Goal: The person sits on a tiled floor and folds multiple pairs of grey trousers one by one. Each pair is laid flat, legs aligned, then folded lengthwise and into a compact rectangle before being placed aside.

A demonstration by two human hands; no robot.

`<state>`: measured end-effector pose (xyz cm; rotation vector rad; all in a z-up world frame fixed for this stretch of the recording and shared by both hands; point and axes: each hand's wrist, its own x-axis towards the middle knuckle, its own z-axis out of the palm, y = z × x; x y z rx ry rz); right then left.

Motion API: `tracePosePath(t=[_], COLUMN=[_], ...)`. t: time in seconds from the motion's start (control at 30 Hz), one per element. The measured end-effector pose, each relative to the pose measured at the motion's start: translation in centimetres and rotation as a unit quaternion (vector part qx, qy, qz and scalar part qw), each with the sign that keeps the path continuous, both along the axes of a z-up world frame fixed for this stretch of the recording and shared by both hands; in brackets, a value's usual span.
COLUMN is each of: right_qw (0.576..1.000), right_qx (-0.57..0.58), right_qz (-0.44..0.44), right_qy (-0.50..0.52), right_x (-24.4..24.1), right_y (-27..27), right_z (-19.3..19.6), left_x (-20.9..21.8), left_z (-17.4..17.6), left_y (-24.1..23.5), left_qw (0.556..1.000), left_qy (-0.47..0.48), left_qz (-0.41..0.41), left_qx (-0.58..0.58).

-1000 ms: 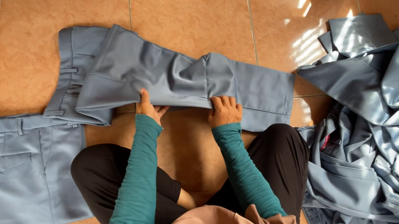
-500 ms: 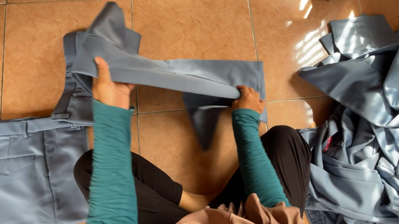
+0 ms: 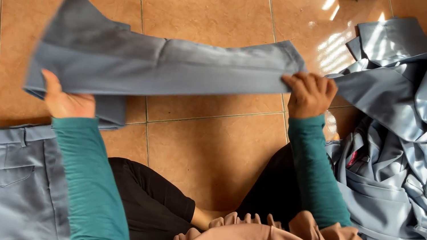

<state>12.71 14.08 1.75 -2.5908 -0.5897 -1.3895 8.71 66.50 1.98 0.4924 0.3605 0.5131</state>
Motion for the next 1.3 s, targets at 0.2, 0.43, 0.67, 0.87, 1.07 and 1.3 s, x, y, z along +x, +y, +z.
tracePosePath(t=[0.2,0.43,0.67,0.87,1.07,1.3], right_qw=[0.822,0.754,0.674,0.646,0.774,0.722], right_qx=[-0.107,0.144,0.192,0.163,0.166,0.174], right_qz=[-0.188,-0.204,-0.236,-0.306,-0.226,-0.268], right_qy=[0.527,0.607,0.673,0.68,0.568,0.613], right_x=[-1.5,4.0,4.3,0.5,5.8,7.5], right_y=[-7.2,-10.7,-6.1,-5.0,-8.5,-7.6], right_z=[-20.3,-29.0,-29.2,-18.3,-24.5,-22.9], left_x=[-4.5,-5.5,-7.0,-8.0,-5.9,-3.2], left_z=[-26.3,-17.2,-20.6,-14.9,-17.2,-25.0], left_y=[5.0,-1.4,-6.6,-11.0,-15.6,-20.7], left_qw=[0.944,0.904,0.83,0.708,0.501,0.519], left_qy=[0.309,0.424,0.418,0.462,0.447,0.358], left_qz=[-0.066,0.043,0.048,0.063,-0.063,-0.172], left_qx=[-0.092,0.019,0.367,0.531,0.739,0.757])
